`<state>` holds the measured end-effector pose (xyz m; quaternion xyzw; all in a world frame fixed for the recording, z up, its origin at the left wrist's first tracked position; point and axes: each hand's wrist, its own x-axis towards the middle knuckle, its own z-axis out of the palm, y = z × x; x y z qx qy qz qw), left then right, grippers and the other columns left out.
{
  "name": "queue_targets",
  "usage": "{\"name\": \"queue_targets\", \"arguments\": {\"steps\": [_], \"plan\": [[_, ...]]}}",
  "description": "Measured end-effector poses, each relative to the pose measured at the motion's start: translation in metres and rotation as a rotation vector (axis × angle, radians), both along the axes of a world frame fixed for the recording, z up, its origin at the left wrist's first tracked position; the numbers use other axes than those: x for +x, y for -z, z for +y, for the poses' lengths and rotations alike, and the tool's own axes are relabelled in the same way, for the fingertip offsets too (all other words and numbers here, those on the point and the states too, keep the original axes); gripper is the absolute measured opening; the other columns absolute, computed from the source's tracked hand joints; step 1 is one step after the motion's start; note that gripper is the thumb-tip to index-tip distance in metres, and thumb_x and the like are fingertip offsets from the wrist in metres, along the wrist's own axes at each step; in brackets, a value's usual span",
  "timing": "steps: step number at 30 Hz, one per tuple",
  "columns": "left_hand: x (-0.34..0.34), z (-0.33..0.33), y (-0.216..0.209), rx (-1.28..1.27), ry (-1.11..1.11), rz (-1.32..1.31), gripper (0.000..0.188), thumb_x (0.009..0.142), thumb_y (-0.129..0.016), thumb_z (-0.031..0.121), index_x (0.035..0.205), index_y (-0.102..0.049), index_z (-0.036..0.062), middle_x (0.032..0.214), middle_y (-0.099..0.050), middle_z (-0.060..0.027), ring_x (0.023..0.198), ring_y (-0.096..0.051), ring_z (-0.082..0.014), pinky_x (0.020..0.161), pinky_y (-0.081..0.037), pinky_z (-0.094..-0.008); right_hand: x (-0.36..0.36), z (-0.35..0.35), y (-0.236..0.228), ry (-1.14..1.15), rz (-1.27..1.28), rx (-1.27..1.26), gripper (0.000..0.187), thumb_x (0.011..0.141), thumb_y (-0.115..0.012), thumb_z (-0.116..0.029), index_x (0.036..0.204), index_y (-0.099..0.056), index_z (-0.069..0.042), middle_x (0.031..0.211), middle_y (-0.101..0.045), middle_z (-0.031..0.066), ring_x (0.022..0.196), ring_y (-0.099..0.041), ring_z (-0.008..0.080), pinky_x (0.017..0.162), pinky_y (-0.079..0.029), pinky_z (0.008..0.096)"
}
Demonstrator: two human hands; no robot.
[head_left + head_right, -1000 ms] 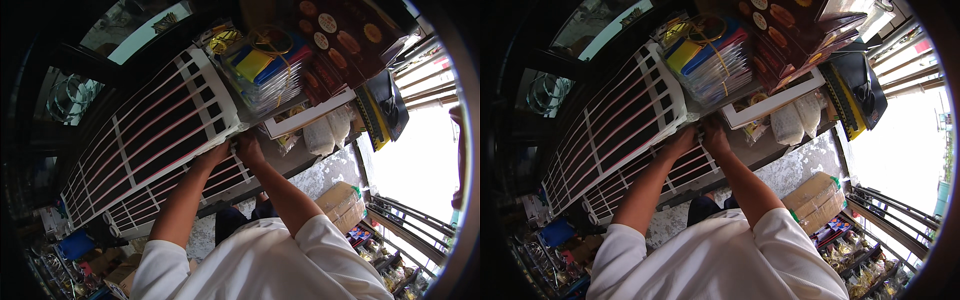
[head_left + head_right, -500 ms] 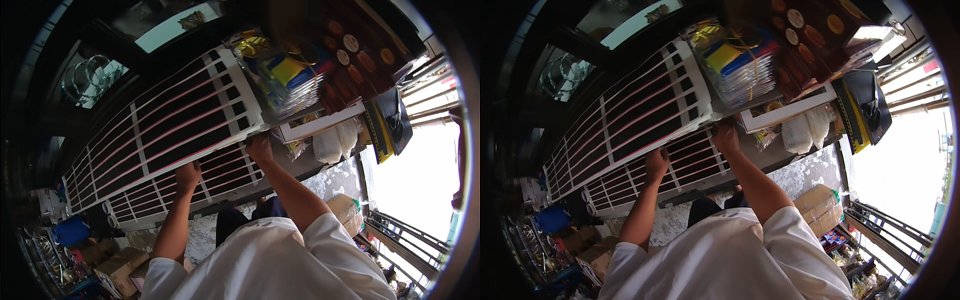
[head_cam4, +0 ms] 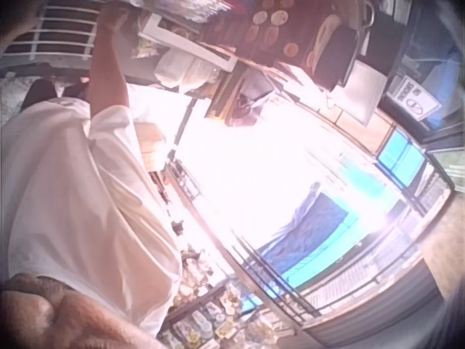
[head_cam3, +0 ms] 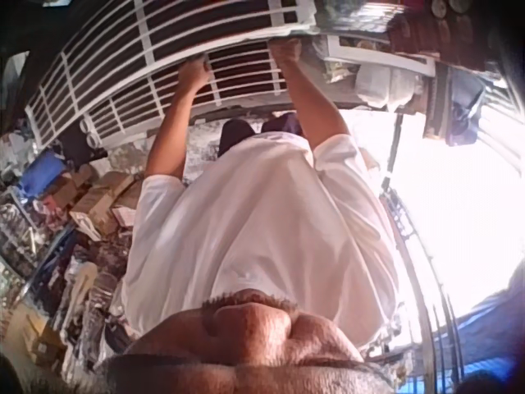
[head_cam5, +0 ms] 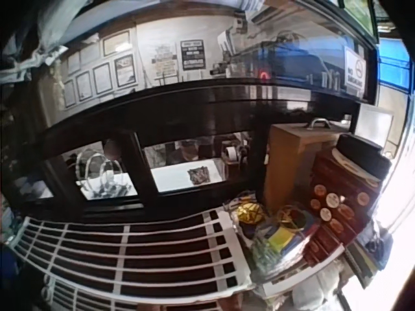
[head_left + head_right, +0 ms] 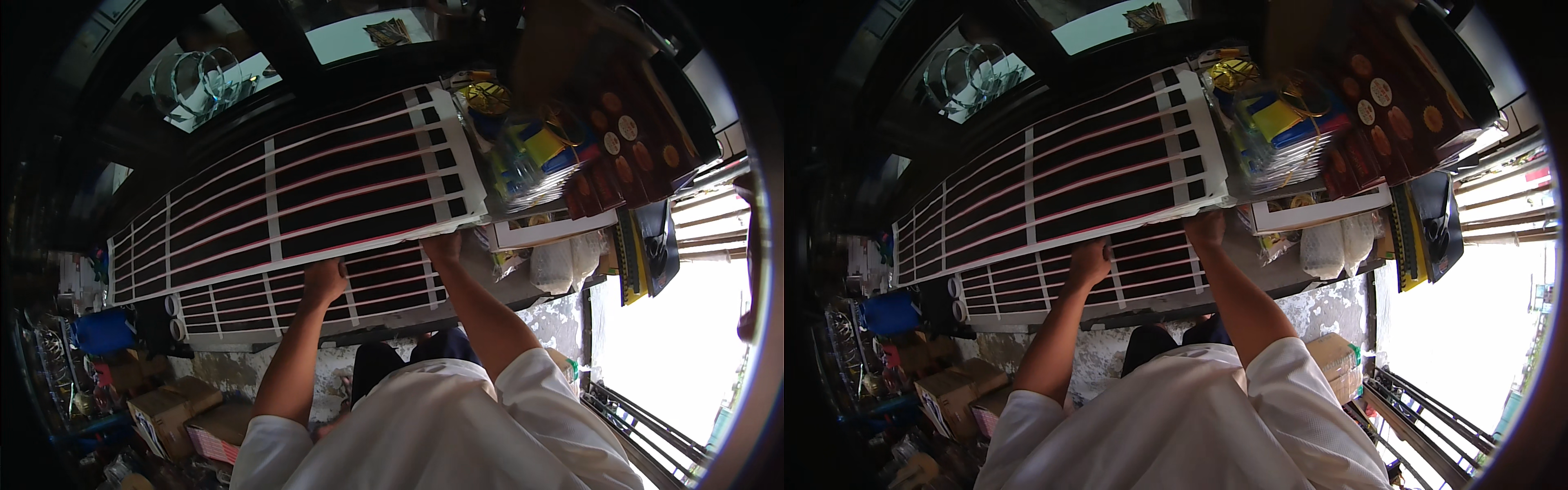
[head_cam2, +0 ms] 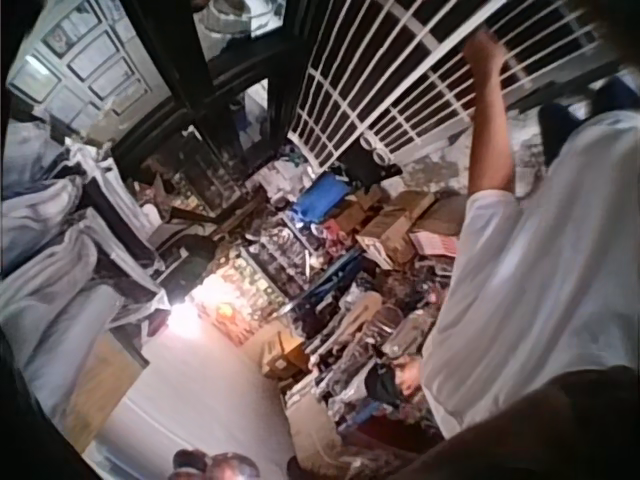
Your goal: The person assembles a white metal grill by hand, aligning and snapping together multiple frame sections on a workbench. The person repeatedly adjusts the frame pieces to ensure they fit together properly.
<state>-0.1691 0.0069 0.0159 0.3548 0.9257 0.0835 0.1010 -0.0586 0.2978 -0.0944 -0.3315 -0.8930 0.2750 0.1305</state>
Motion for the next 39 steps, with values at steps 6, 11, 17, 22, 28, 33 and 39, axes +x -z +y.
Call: {"name": "queue_targets", "arguments": {"steps": [6,11,17,22,28,33,39], "plan": [[0.0,0.002,0.004,-0.024,-0.036,-0.031,0.022,0.089,-0.078,0.013,0.109,-0.077,0.0046,0.103,-0.077,-0.021,0.102,-0.076,-0.0445,0.091,-0.062,-0.0573,0.001,0.004,0.01,0.043,0.073,-0.066,0.055,0.096,-0.076,-0.044,0.136,-0.071,-0.007,0.134,-0.076,0.0206,0.127,-0.07,0.0442,0.107,-0.058,0.0525],[-0.002,0.0,0.002,-0.076,-0.028,-0.066,0.034,0.088,-0.078,0.013,0.121,-0.076,0.0051,0.118,-0.077,-0.0229,0.114,-0.074,-0.0459,0.102,-0.058,-0.0591,0.001,0.005,0.005,0.05,0.122,-0.108,0.059,0.092,-0.081,-0.044,0.137,-0.071,-0.007,0.132,-0.076,0.0216,0.126,-0.07,0.0452,0.105,-0.059,0.0515],[0.0,0.0,-0.003,-0.062,-0.017,-0.048,0.034,0.09,-0.073,0.01,0.123,-0.075,0.0053,0.113,-0.077,-0.0245,0.111,-0.074,-0.0453,0.099,-0.059,-0.0576,-0.001,0.006,0.006,0.081,0.159,-0.116,0.057,0.094,-0.078,-0.045,0.137,-0.072,-0.009,0.134,-0.076,0.019,0.126,-0.071,0.0448,0.104,-0.059,0.052],[-0.003,0.005,-0.009,-0.179,-0.088,-0.188,0.046,0.089,-0.076,0.013,0.135,-0.073,0.0077,0.132,-0.074,-0.024,0.126,-0.07,-0.045,0.112,-0.054,-0.0594,-0.003,0.015,0.005,-0.001,-0.123,-0.114,0.064,0.099,-0.071,-0.055,0.15,-0.065,-0.016,0.151,-0.068,0.0157,0.144,-0.06,0.0404,0.117,-0.051,0.0528],[-0.002,0.004,-0.009,-0.175,-0.049,-0.126,0.051,0.091,-0.074,0.013,0.142,-0.072,0.0104,0.137,-0.073,-0.022,0.13,-0.069,-0.0438,0.115,-0.052,-0.0597,-0.006,0.017,0.012,0.063,-0.176,-0.125,0.07,0.098,-0.073,-0.052,0.153,-0.061,-0.01,0.155,-0.065,0.0183,0.146,-0.059,0.041,0.12,-0.05,0.0501],[0.0,0.003,-0.01,-0.103,-0.045,-0.098,0.042,0.093,-0.07,0.013,0.135,-0.074,0.0083,0.124,-0.077,-0.0229,0.124,-0.071,-0.0432,0.114,-0.052,-0.0586,-0.013,0.021,0.026,0.057,-0.151,-0.08,0.08,0.095,-0.078,-0.051,0.157,-0.055,-0.005,0.159,-0.059,0.024,0.146,-0.057,0.0438,0.121,-0.049,0.0501],[0.003,0.007,-0.019,-0.151,-0.072,-0.117,0.042,0.095,-0.069,0.012,0.136,-0.074,0.0076,0.123,-0.078,-0.0215,0.125,-0.071,-0.0431,0.115,-0.051,-0.0574,-0.013,0.022,0.044,0.172,-0.088,-0.228,0.09,0.09,-0.084,-0.051,0.159,-0.051,-0.004,0.159,-0.058,0.027,0.147,-0.056,0.0452,0.122,-0.048,0.051]]}}
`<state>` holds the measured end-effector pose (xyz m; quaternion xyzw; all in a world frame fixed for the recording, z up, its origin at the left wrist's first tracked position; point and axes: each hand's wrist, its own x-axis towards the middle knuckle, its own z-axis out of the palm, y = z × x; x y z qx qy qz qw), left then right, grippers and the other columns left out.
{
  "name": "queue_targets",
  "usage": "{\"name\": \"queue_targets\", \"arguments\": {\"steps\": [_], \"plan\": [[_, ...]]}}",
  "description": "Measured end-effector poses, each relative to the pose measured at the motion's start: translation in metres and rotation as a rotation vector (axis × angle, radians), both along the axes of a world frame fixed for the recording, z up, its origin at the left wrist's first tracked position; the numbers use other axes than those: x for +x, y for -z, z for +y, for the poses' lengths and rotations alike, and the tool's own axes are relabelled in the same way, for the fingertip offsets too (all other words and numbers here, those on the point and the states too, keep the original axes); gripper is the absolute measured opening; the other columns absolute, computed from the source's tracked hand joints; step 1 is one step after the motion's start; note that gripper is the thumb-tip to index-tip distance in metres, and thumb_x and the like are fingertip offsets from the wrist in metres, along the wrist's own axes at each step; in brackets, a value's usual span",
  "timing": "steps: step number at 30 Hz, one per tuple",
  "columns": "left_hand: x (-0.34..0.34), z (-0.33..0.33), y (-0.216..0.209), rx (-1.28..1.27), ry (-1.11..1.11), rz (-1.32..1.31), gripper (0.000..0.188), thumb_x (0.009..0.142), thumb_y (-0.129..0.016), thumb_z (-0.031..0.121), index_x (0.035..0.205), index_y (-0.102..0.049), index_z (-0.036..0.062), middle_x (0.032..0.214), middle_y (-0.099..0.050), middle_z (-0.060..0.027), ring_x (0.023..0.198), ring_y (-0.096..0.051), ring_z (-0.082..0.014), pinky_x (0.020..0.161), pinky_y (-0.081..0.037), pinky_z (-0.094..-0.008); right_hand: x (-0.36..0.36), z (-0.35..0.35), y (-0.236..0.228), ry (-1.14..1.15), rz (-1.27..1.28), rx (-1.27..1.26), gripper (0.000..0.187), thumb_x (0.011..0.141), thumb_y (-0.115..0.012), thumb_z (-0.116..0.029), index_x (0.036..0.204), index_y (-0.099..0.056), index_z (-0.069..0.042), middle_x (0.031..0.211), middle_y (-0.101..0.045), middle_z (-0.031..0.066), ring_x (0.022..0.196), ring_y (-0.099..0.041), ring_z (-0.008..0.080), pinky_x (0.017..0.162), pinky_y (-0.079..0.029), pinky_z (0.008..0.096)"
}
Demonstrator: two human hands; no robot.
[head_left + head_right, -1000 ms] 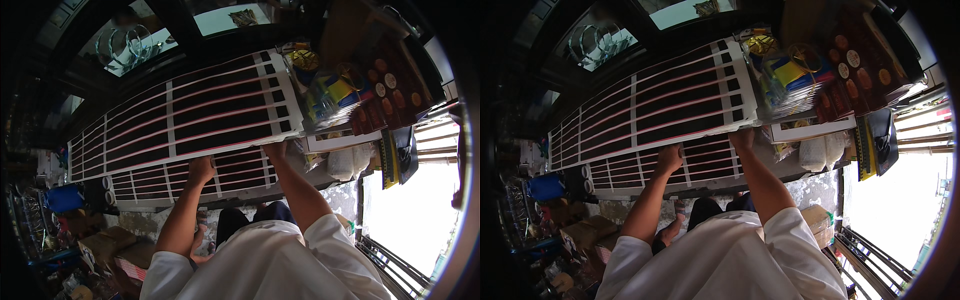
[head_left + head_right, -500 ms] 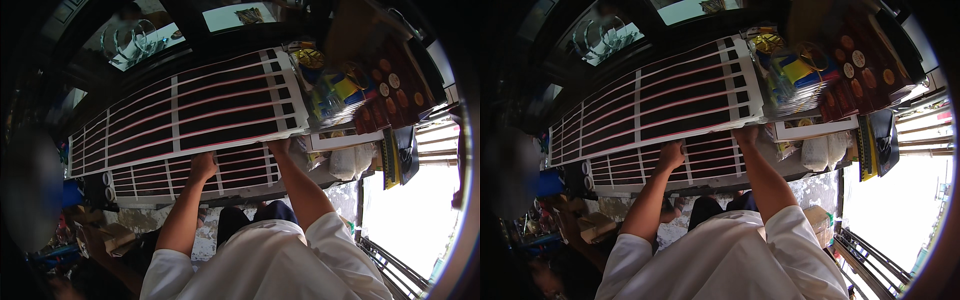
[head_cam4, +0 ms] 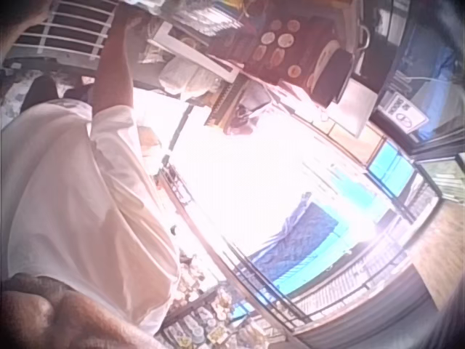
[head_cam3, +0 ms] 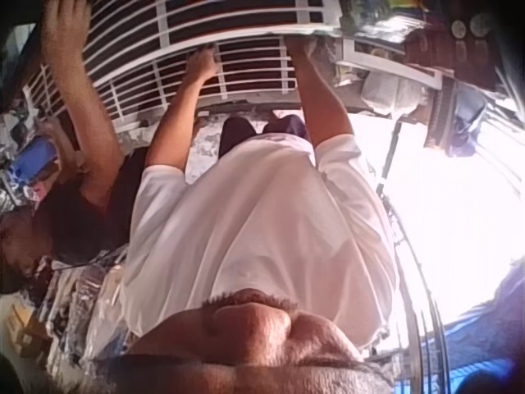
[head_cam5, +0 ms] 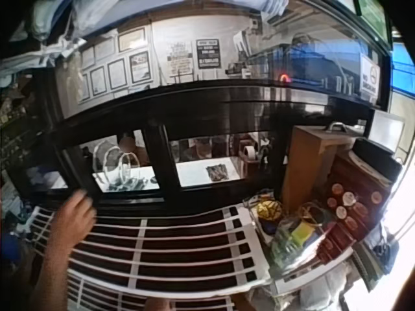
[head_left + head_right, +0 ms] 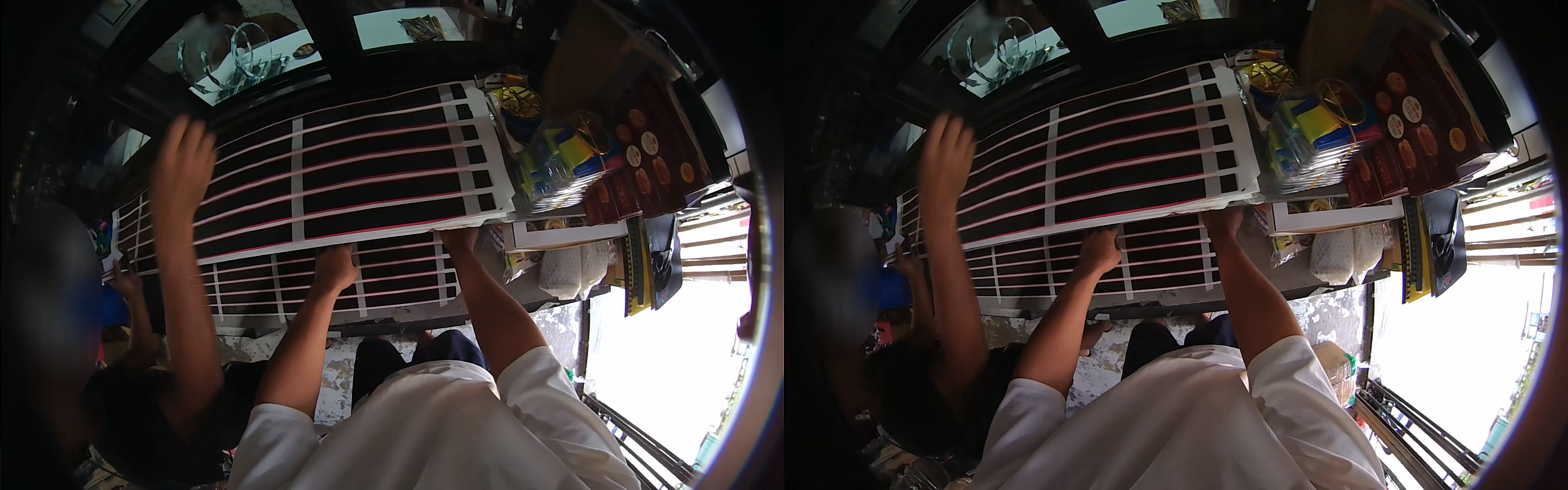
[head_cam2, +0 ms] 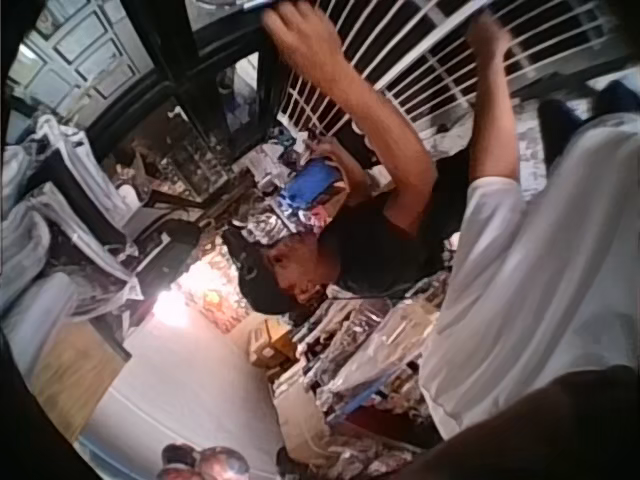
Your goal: The person assembles a white metal grill by hand, aligning and snapping together multiple frame sections on a workbench. The person repeatedly adjusts the frame pieces to ensure they fit together properly.
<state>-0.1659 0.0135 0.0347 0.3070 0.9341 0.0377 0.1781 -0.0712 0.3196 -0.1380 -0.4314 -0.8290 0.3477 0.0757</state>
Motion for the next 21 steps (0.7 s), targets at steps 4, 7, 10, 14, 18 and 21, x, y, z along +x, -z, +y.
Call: {"name": "queue_targets", "arguments": {"steps": [4,7,10,14,18,21], "plan": [[0.0,-0.001,0.002,-0.009,0.011,0.018,0.045,0.096,-0.068,0.012,0.14,-0.072,0.0082,0.134,-0.074,-0.0227,0.13,-0.068,-0.0426,0.116,-0.05,-0.0578,-0.001,-0.002,0.01,0.035,0.061,0.029,0.09,0.09,-0.084,-0.051,0.158,-0.051,-0.004,0.159,-0.057,0.0281,0.146,-0.057,0.0463,0.121,-0.05,0.0521],[-0.003,-0.001,0.006,-0.041,-0.01,-0.072,0.049,0.096,-0.068,0.011,0.145,-0.07,0.0094,0.139,-0.072,-0.0233,0.134,-0.065,-0.0426,0.118,-0.048,-0.0583,-0.001,-0.002,0.01,0.021,0.047,0.01,0.088,0.091,-0.083,-0.05,0.158,-0.051,-0.004,0.158,-0.056,0.0293,0.145,-0.057,0.0474,0.119,-0.05,0.0532],[-0.003,-0.001,0.008,-0.029,-0.006,-0.026,0.053,0.092,-0.076,0.018,0.144,-0.073,0.0123,0.142,-0.072,-0.021,0.136,-0.067,-0.0405,0.123,-0.044,-0.0599,0.001,-0.005,-0.001,-0.008,0.031,0.067,0.086,0.091,-0.082,-0.049,0.157,-0.051,-0.004,0.156,-0.058,0.0296,0.142,-0.059,0.0485,0.118,-0.051,0.0542],[-0.002,-0.001,0.01,-0.017,-0.029,-0.034,0.052,0.092,-0.076,0.019,0.144,-0.073,0.0123,0.142,-0.072,-0.0194,0.138,-0.065,-0.0397,0.124,-0.042,-0.0612,0.004,-0.013,-0.026,0.001,0.032,0.127,0.076,0.093,-0.08,-0.048,0.152,-0.058,-0.005,0.151,-0.062,0.028,0.14,-0.06,0.0485,0.117,-0.052,0.0545],[-0.003,-0.005,0.016,0.0,0.002,0.005,0.051,0.093,-0.075,0.02,0.143,-0.073,0.0115,0.142,-0.072,-0.0194,0.14,-0.064,-0.0403,0.125,-0.041,-0.062,0.007,-0.013,-0.035,-0.052,-0.029,0.119,0.065,0.095,-0.078,-0.045,0.145,-0.066,-0.006,0.149,-0.066,0.025,0.141,-0.06,0.0463,0.117,-0.052,0.0534],[-0.004,-0.007,0.023,0.004,0.009,0.028,0.052,0.092,-0.076,0.02,0.144,-0.073,0.011,0.142,-0.071,-0.021,0.138,-0.064,-0.0419,0.124,-0.041,-0.0624,0.007,-0.008,-0.026,-0.182,-0.066,0.337,0.059,0.098,-0.075,-0.044,0.142,-0.069,-0.006,0.146,-0.069,0.0231,0.138,-0.064,0.0442,0.116,-0.053,0.0531]]}}
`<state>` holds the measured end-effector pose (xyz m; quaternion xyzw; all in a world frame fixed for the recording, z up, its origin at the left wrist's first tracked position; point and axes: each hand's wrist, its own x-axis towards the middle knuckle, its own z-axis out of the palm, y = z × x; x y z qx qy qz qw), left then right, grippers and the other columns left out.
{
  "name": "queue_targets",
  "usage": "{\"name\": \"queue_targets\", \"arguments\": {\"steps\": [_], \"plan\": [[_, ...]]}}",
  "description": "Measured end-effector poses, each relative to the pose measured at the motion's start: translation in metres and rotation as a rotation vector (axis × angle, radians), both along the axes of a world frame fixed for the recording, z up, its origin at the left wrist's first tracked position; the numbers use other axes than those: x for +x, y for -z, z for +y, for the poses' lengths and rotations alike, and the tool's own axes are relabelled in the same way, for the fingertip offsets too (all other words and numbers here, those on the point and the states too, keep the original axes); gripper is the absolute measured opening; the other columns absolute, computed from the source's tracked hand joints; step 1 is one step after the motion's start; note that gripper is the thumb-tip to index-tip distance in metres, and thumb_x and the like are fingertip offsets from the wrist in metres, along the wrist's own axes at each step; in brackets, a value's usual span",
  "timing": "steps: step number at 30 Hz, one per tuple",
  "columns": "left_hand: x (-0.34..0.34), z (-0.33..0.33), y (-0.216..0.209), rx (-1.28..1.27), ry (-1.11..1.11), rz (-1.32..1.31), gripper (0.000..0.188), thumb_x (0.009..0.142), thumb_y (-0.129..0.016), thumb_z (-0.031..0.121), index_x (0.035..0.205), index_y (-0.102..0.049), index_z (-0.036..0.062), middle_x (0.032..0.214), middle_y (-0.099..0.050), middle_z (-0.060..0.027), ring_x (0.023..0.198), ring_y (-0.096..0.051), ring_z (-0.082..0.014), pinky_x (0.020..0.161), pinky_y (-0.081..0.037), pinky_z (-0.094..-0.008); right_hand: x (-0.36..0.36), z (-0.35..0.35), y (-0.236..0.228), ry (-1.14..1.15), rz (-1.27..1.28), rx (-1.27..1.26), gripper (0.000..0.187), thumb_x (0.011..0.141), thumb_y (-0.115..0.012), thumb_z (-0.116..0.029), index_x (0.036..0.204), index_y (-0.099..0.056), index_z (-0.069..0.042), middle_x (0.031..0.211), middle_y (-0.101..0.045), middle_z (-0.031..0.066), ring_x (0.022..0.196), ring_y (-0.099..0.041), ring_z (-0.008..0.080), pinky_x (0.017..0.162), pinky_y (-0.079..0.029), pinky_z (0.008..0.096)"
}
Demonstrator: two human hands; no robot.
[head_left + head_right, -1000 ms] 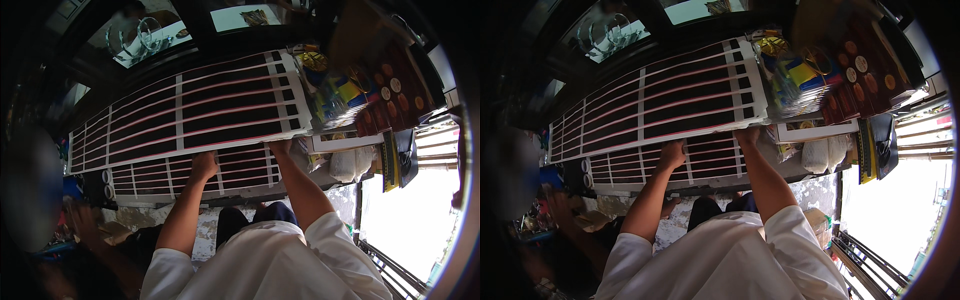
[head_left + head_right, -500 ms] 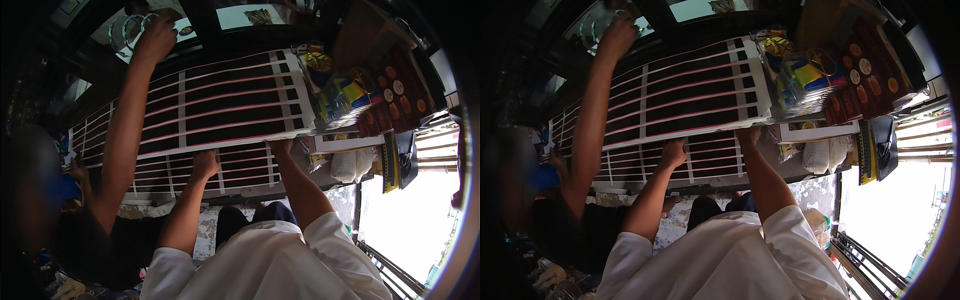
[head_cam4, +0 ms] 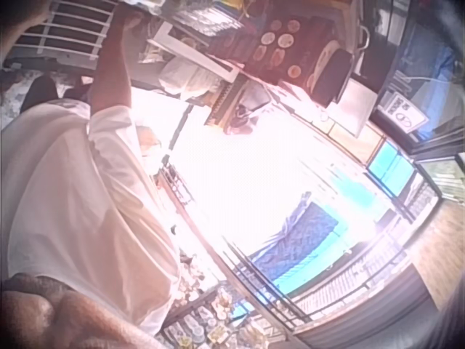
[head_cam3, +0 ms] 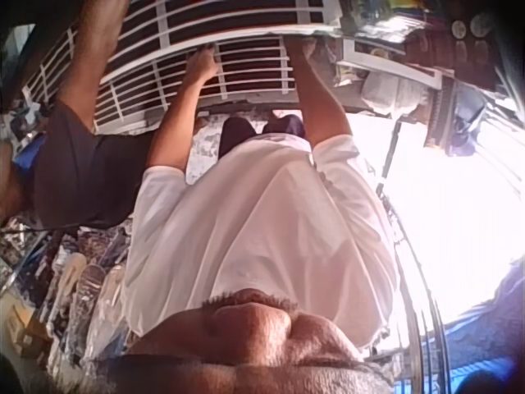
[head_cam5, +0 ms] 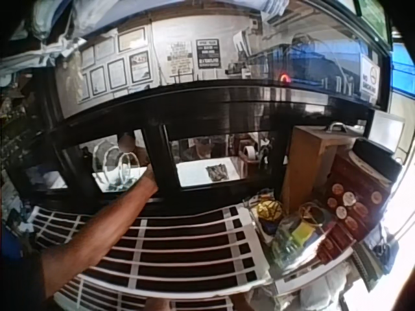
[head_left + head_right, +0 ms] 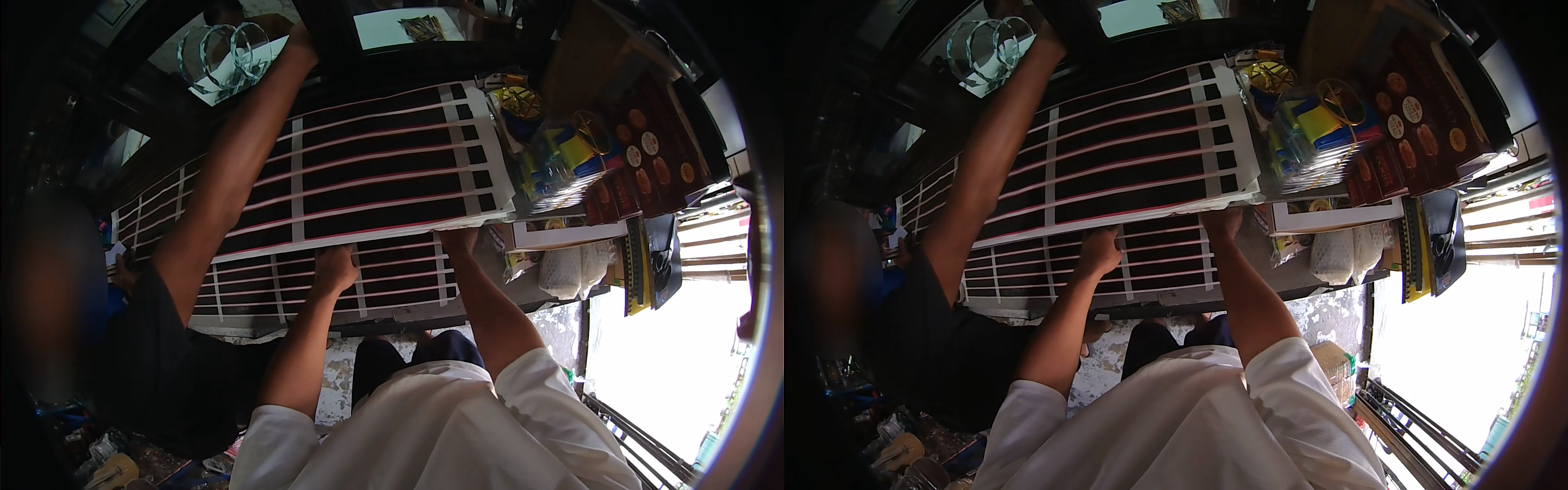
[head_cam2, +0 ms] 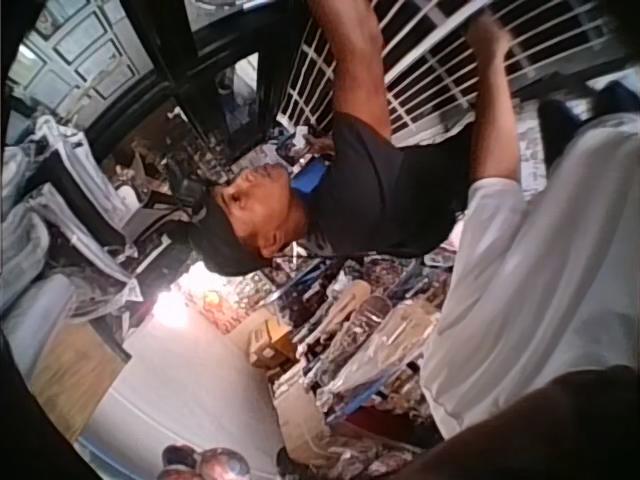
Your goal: The person assembles a white metal grill by hand, aligning and snapping together multiple frame sections on a workbench. The person repeatedly adjusts the frame pieces to ensure they fit together properly.
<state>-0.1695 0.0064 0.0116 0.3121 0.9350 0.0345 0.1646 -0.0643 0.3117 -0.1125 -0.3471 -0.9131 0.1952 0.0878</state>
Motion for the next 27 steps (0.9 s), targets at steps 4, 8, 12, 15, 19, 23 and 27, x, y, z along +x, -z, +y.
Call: {"name": "queue_targets", "arguments": {"steps": [4,8,12,15,19,23,27], "plan": [[0.002,-0.001,0.0,0.0,0.032,0.031,0.056,0.095,-0.074,0.023,0.15,-0.068,0.0118,0.136,-0.072,-0.0242,0.135,-0.066,-0.0429,0.123,-0.04,-0.0665,0.002,0.003,0.009,-0.01,-0.006,-0.02,0.052,0.103,-0.067,-0.044,0.144,-0.071,-0.012,0.145,-0.071,0.0177,0.138,-0.063,0.0423,0.118,-0.046,0.0598],[0.024,0.003,-0.005,0.115,0.079,0.162,0.058,0.103,-0.072,0.034,0.155,-0.062,0.0108,0.142,-0.065,-0.0253,0.136,-0.061,-0.0442,0.122,-0.039,-0.0675,0.005,0.005,0.002,-0.161,-0.252,0.138,0.046,0.103,-0.066,-0.04,0.139,-0.073,-0.013,0.14,-0.073,0.0164,0.132,-0.067,0.0421,0.114,-0.048,0.062],[0.045,0.024,-0.004,0.223,0.187,0.253,0.064,0.107,-0.069,0.045,0.162,-0.056,0.0163,0.15,-0.055,-0.027,0.14,-0.055,-0.0476,0.121,-0.036,-0.0739,0.008,0.002,0.0,-0.137,0.07,0.222,0.03,0.098,-0.066,-0.033,0.113,-0.079,-0.01,0.115,-0.079,0.0151,0.107,-0.074,0.0416,0.097,-0.055,0.0571],[0.05,0.037,-0.002,0.227,0.198,0.242,0.065,0.11,-0.065,0.05,0.166,-0.053,0.0193,0.151,-0.053,-0.0277,0.146,-0.051,-0.0502,0.123,-0.033,-0.0769,0.015,0.004,0.006,-0.183,0.114,0.342,0.026,0.096,-0.066,-0.029,0.101,-0.081,-0.008,0.107,-0.081,0.0154,0.099,-0.077,0.0422,0.088,-0.057,0.0553],[0.052,0.044,-0.001,0.174,0.16,0.168,0.066,0.11,-0.063,0.051,0.167,-0.052,0.0197,0.155,-0.052,-0.0279,0.148,-0.05,-0.0517,0.124,-0.032,-0.0787,0.018,0.009,0.014,-0.256,-0.015,0.413,0.024,0.095,-0.068,-0.028,0.099,-0.081,-0.008,0.107,-0.08,0.0173,0.099,-0.076,0.0418,0.081,-0.058,0.0552],[0.051,0.046,0.001,0.155,0.18,0.188,0.066,0.11,-0.063,0.054,0.165,-0.053,0.0183,0.161,-0.048,-0.0286,0.152,-0.047,-0.0508,0.12,-0.033,-0.0813,0.021,0.002,0.021,-0.251,-0.016,0.537,0.021,0.094,-0.07,-0.025,0.1,-0.081,-0.008,0.102,-0.078,0.0173,0.095,-0.075,0.04,0.076,-0.057,0.0552],[0.05,0.047,0.002,0.139,0.17,0.162,0.068,0.11,-0.062,0.055,0.168,-0.051,0.0209,0.162,-0.047,-0.0272,0.154,-0.044,-0.0527,0.124,-0.031,-0.0786,0.026,0.0,0.018,-0.312,-0.005,0.609,0.023,0.093,-0.071,-0.023,0.105,-0.081,-0.006,0.104,-0.077,0.0181,0.096,-0.074,0.0401,0.077,-0.057,0.0563]]}}
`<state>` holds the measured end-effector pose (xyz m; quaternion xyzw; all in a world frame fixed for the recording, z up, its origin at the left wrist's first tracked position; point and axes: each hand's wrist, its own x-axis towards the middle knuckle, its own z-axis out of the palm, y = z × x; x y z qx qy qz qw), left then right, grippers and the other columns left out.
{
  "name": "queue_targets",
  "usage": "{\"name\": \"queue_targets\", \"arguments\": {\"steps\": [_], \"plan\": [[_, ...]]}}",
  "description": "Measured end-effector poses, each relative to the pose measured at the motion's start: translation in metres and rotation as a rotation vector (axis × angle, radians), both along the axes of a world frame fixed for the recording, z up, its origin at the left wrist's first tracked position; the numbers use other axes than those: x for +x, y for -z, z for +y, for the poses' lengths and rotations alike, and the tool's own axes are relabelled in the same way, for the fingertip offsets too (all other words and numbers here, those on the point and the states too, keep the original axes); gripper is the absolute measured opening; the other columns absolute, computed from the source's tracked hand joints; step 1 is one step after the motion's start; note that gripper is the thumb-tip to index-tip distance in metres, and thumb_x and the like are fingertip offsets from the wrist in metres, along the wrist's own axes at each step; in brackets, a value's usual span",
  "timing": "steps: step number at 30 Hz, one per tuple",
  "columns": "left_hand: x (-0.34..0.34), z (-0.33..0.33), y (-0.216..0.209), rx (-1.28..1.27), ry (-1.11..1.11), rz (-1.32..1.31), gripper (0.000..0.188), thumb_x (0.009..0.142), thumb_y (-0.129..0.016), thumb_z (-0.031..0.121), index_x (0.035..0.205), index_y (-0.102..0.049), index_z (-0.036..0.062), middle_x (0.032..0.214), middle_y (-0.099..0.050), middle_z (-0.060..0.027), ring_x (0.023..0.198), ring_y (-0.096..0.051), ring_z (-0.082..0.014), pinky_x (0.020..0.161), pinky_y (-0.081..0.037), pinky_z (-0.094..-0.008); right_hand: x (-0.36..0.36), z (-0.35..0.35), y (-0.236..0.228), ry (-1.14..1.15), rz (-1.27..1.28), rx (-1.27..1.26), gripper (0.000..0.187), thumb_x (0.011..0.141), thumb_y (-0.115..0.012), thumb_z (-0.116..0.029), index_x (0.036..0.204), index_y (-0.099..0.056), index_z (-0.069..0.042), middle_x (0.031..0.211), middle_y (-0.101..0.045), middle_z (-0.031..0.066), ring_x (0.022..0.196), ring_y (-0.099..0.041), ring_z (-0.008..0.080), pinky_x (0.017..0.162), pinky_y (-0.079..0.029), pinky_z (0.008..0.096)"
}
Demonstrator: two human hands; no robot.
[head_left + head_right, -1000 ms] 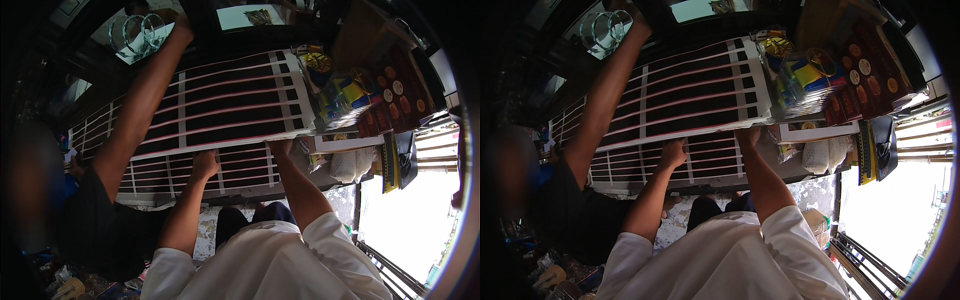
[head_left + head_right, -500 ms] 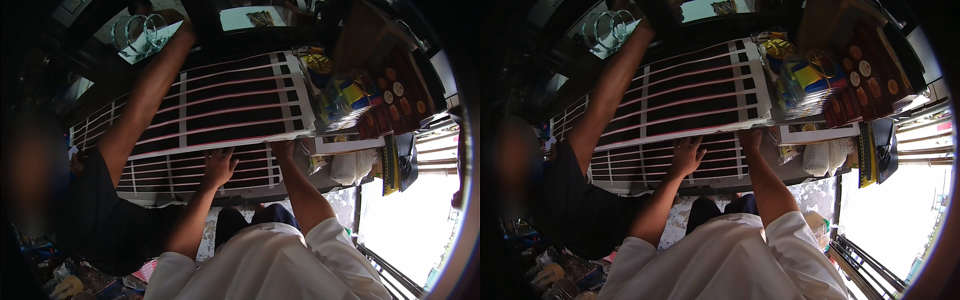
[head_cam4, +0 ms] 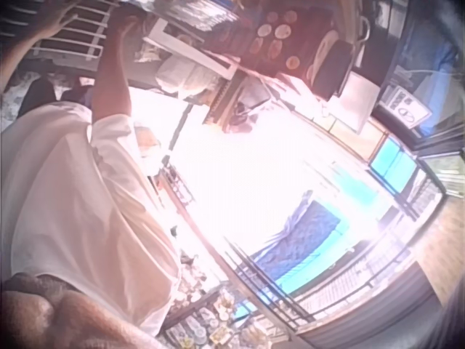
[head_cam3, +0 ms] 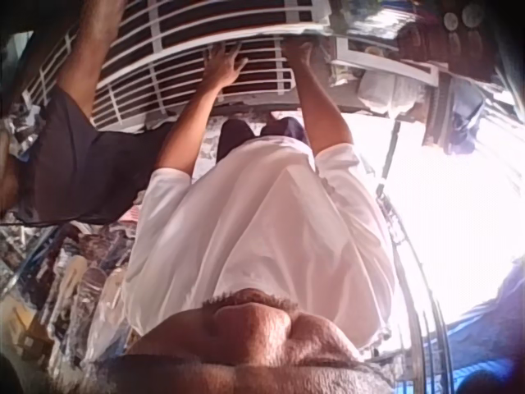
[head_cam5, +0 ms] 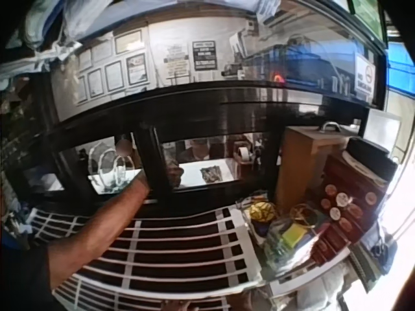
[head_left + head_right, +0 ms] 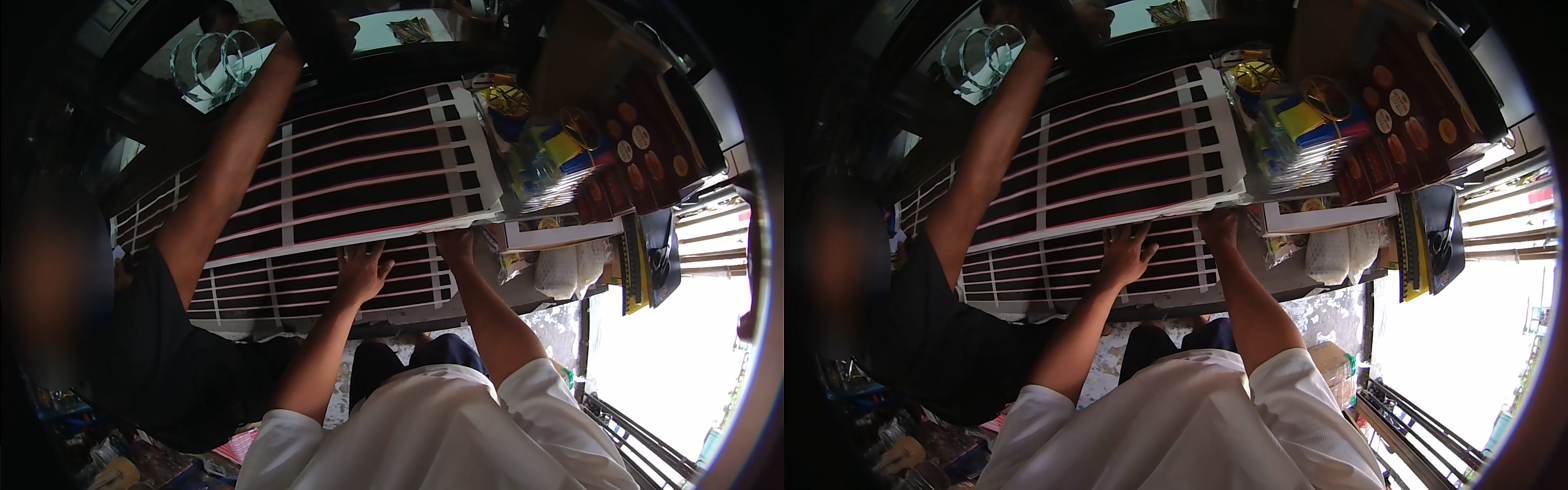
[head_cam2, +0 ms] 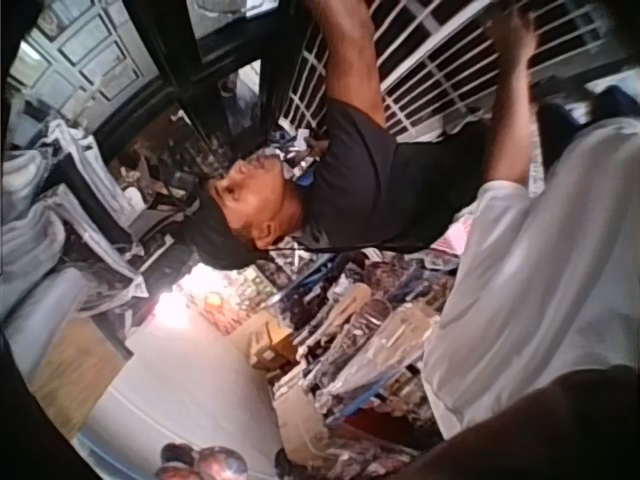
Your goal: The person assembles a white metal grill by hand, aligning and snapping together multiple frame sections on a workbench. The person repeatedly adjusts the frame pieces to ensure they fit together properly.
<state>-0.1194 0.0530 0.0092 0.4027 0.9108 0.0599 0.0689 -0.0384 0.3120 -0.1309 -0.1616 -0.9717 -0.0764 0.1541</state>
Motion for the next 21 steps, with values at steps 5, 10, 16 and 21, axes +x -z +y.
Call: {"name": "queue_targets", "arguments": {"steps": [5,10,16,21], "plan": [[0.005,0.005,0.0,-0.026,-0.032,-0.005,0.069,0.11,-0.062,0.055,0.169,-0.049,0.0215,0.163,-0.045,-0.0276,0.155,-0.042,-0.0543,0.123,-0.031,-0.0795,0.002,-0.004,-0.01,-0.005,-0.056,-0.017,0.028,0.093,-0.071,-0.022,0.113,-0.081,-0.005,0.112,-0.077,0.0209,0.104,-0.073,0.0421,0.086,-0.056,0.0589],[0.01,0.011,-0.001,0.008,-0.008,0.015,0.072,0.109,-0.062,0.058,0.169,-0.048,0.021,0.162,-0.046,-0.0289,0.153,-0.044,-0.055,0.122,-0.031,-0.0807,0.001,-0.006,-0.017,0.02,-0.103,-0.024,0.03,0.095,-0.07,-0.023,0.115,-0.082,-0.006,0.116,-0.078,0.0209,0.109,-0.073,0.0417,0.091,-0.055,0.0606],[0.013,0.018,0.004,0.045,0.022,0.094,0.074,0.107,-0.064,0.059,0.166,-0.052,0.0151,0.15,-0.053,-0.0307,0.141,-0.054,-0.0516,0.119,-0.035,-0.0776,-0.002,-0.01,-0.029,0.063,-0.199,-0.05,0.027,0.095,-0.07,-0.025,0.112,-0.084,-0.01,0.115,-0.08,0.0167,0.109,-0.075,0.0384,0.091,-0.055,0.0582],[0.014,0.019,0.005,0.085,0.04,0.125,0.076,0.106,-0.065,0.061,0.164,-0.054,0.0129,0.145,-0.056,-0.0308,0.136,-0.057,-0.0509,0.119,-0.036,-0.0748,-0.002,-0.007,-0.031,0.048,-0.086,-0.032,0.024,0.095,-0.07,-0.025,0.109,-0.085,-0.012,0.112,-0.081,0.0136,0.106,-0.076,0.0343,0.087,-0.056,0.0556]]}}
